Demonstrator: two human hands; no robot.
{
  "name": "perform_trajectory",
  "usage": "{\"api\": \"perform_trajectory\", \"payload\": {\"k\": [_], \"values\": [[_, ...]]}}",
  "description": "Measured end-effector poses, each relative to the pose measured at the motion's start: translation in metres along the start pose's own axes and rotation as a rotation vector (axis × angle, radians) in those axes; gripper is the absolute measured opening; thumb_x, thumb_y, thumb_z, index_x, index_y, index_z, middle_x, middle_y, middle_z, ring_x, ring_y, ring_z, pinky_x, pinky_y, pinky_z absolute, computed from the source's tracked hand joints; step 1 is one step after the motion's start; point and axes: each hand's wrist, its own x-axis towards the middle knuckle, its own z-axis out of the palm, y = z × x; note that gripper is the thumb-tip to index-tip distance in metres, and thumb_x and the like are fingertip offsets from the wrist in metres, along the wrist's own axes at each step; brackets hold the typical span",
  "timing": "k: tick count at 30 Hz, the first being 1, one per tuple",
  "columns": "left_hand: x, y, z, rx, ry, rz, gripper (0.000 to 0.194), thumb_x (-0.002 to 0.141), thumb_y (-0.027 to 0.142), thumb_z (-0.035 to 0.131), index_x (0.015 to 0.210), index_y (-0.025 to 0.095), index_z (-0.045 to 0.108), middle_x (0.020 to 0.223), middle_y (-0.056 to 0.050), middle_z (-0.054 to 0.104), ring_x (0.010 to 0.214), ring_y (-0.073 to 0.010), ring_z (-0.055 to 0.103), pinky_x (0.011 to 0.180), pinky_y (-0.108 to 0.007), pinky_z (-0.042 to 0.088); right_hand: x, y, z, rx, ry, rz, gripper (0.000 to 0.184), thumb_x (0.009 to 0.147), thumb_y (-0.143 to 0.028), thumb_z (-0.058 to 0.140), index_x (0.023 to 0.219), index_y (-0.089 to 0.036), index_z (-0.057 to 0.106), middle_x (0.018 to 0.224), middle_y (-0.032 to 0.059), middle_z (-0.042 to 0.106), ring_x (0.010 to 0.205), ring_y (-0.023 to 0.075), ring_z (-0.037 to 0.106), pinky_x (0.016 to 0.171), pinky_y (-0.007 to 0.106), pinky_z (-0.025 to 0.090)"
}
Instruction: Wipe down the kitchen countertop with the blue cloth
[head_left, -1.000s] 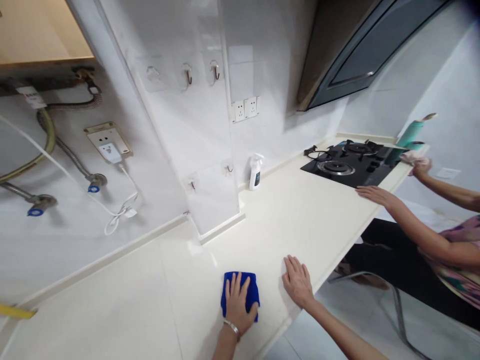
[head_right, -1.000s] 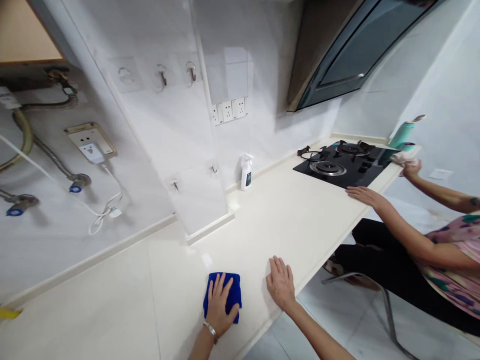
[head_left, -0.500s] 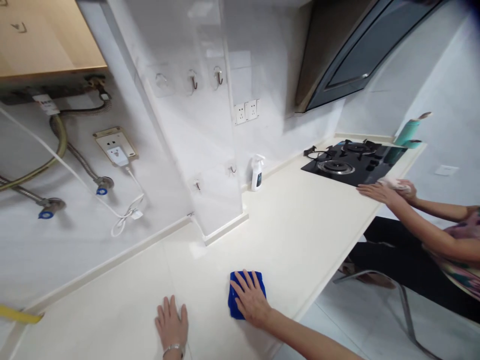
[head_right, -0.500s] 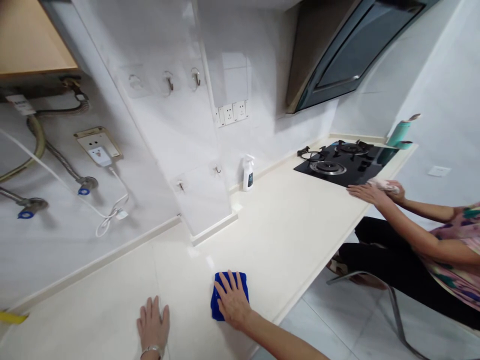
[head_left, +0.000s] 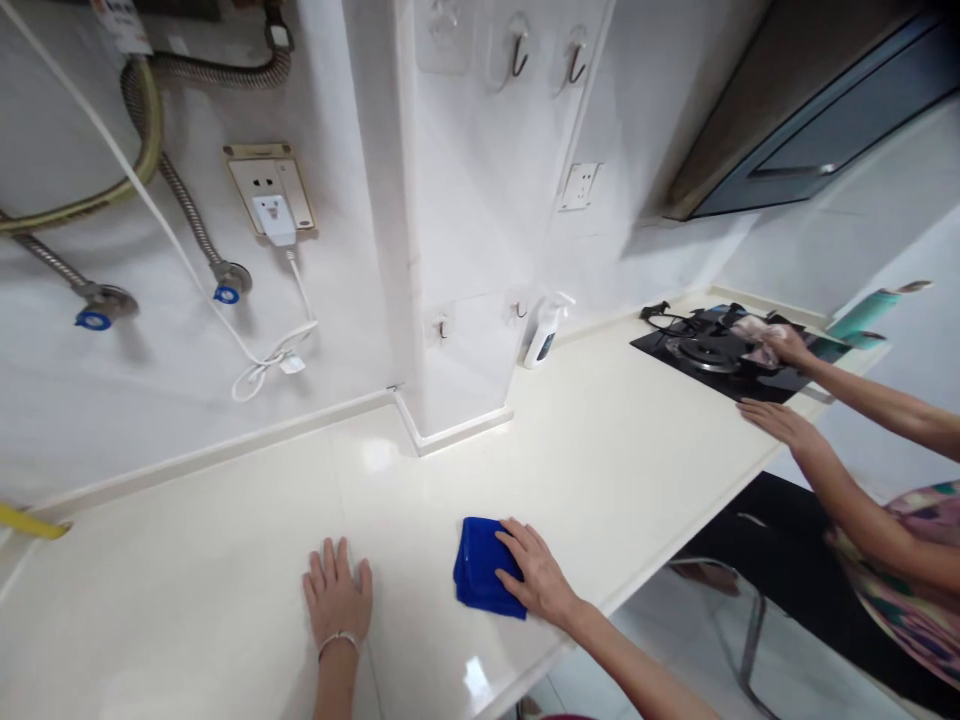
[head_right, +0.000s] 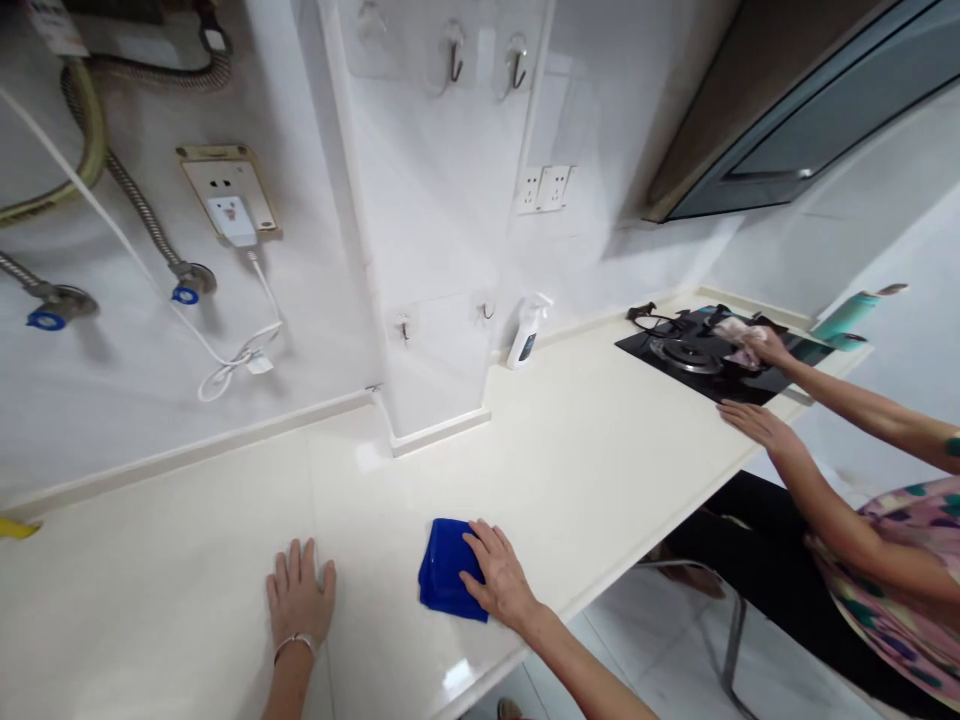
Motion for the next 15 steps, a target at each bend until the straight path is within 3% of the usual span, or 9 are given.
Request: {"api": "perform_trajectory", "payload": {"k": [3,8,12,15], "values": [[-0.001,-0.001,0.002,-0.009,-0.002,0.007,0.063,0.094,0.044,0.028,0.147,0.013,0.041,0.16,-0.011,0.032,0.15,-0.0334,0.019,0.123,-0.052,0.017,0.001,0.01,-0.008,0.019,-0.116,-0.041,0.064,0.084,-0.036,0.062,0.144,-0.018,0.047,0.154,0.0171,0.038,0.145,0.0339,0.03,0.117,0.06,0.028],[0.0,-0.002,0.003,-0.02,0.01,0.006,0.064,0.094,0.045,0.026,0.148,0.013,0.04,0.161,-0.012,0.032,0.151,-0.0323,0.017,0.123,-0.052,0.016,0.001,0.013,-0.016,0.076,-0.168,-0.03,0.072,0.081,-0.041,0.068,0.145,-0.018,0.045,0.157,0.0169,0.032,0.148,0.0351,0.021,0.117,0.056,0.032],[0.001,-0.003,0.002,-0.023,-0.027,0.002,0.067,0.093,0.048,0.024,0.148,0.013,0.04,0.161,-0.011,0.031,0.151,-0.0322,0.018,0.124,-0.052,0.016,0.0,0.014,-0.026,0.139,-0.232,-0.019,0.078,0.076,-0.035,0.071,0.147,-0.02,0.043,0.159,0.0151,0.028,0.149,0.0354,0.017,0.117,0.057,0.029],[0.002,-0.004,0.001,-0.03,-0.038,-0.008,0.068,0.093,0.05,0.023,0.148,0.014,0.04,0.162,-0.01,0.03,0.151,-0.0313,0.017,0.124,-0.052,0.015,-0.002,0.025,-0.037,0.278,-0.275,-0.092,0.072,0.079,-0.023,0.061,0.148,-0.025,0.042,0.162,0.0107,0.023,0.15,0.03,0.016,0.117,0.052,0.031]]}}
